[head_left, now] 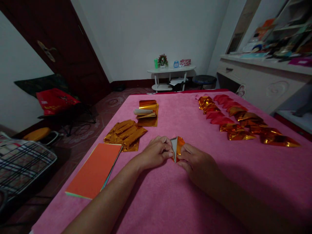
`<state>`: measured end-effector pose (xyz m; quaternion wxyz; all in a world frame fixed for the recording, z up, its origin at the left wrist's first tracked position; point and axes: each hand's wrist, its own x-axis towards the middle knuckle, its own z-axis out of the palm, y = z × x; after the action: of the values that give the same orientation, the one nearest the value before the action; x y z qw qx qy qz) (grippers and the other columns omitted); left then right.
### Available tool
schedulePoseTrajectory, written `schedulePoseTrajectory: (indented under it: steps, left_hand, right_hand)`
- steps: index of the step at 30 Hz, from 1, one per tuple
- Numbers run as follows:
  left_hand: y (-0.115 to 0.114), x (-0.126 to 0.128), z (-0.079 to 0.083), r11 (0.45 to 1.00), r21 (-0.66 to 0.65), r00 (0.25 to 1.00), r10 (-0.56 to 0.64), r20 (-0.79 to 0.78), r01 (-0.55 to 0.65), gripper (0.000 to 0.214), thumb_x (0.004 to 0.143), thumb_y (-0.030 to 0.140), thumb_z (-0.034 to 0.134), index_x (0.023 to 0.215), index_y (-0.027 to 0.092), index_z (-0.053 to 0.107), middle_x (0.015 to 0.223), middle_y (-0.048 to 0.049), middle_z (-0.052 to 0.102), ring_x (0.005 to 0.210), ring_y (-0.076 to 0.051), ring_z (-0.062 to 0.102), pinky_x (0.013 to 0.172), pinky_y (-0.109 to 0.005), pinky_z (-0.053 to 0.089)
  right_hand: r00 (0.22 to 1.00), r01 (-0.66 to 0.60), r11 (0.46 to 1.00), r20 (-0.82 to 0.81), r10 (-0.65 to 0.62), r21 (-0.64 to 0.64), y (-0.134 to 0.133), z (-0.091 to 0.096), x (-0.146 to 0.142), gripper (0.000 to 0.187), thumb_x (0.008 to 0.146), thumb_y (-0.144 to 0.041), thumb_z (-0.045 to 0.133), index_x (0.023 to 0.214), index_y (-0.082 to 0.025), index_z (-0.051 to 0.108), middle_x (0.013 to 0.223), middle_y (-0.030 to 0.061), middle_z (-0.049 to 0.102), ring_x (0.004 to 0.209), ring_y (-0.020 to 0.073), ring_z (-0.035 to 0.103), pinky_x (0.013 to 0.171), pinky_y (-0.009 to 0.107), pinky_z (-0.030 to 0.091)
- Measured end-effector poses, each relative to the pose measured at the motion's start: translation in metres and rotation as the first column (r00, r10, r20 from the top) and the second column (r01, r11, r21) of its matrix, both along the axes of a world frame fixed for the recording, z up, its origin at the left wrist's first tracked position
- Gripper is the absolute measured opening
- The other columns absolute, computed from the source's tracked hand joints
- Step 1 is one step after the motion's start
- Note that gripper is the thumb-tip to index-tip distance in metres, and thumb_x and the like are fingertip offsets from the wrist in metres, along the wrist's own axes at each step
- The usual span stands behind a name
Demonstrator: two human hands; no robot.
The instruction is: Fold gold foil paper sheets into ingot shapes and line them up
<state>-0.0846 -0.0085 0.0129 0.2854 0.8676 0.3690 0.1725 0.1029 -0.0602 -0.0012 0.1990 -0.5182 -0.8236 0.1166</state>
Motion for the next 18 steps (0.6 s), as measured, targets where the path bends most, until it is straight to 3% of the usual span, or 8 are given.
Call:
schedulePoseTrajectory:
  steps: [8,10,13,18]
  left_hand:
    - [0.002,0.006,-0.018,0.99,0.011,0.987,0.139,0.087,-0.14,0.007,0.074,0.025,0.072,0.079,0.021,0.069,0.084,0.0001,0.061,0.085,-0.017,0.052,0.082,-0.029,0.039]
    - [0.003,0.006,-0.019,0.991,-0.006,0.985,0.134,0.11,-0.134,0.001,0.076,0.021,0.068,0.076,0.02,0.068,0.084,0.0,0.062,0.084,-0.016,0.053,0.082,-0.029,0.039]
    - [0.002,0.007,-0.015,0.99,-0.033,0.984,0.139,0.113,-0.136,0.012,0.079,0.015,0.061,0.069,0.018,0.066,0.084,-0.001,0.062,0.085,-0.016,0.053,0.082,-0.029,0.039]
    - [0.0,0.01,-0.014,0.977,-0.014,0.972,0.215,0.091,-0.214,0.005,0.074,0.014,0.066,0.075,0.019,0.068,0.083,-0.0017,0.062,0.086,-0.018,0.054,0.08,-0.029,0.041]
  right_hand:
    - [1.0,0.003,1.0,0.011,-0.002,-0.014,-0.002,0.002,0.0,0.009,0.083,-0.013,0.056,0.083,-0.019,0.062,0.084,0.0021,0.054,0.074,0.0141,0.052,0.065,0.025,0.038]
    - [1.0,0.001,1.0,0.016,-0.001,-0.022,-0.001,0.002,0.001,0.008,0.083,-0.013,0.056,0.082,-0.018,0.062,0.084,0.0019,0.054,0.073,0.014,0.052,0.065,0.025,0.038]
    - [1.0,-0.004,0.999,0.023,0.005,-0.033,-0.001,0.002,0.001,0.009,0.083,-0.013,0.056,0.078,-0.018,0.061,0.083,0.0021,0.053,0.074,0.0141,0.052,0.066,0.026,0.038]
    - [0.999,-0.003,0.999,0.04,0.004,-0.036,-0.002,0.005,0.0,0.012,0.084,-0.014,0.055,0.076,-0.018,0.062,0.082,0.0021,0.053,0.073,0.0141,0.052,0.065,0.026,0.038]
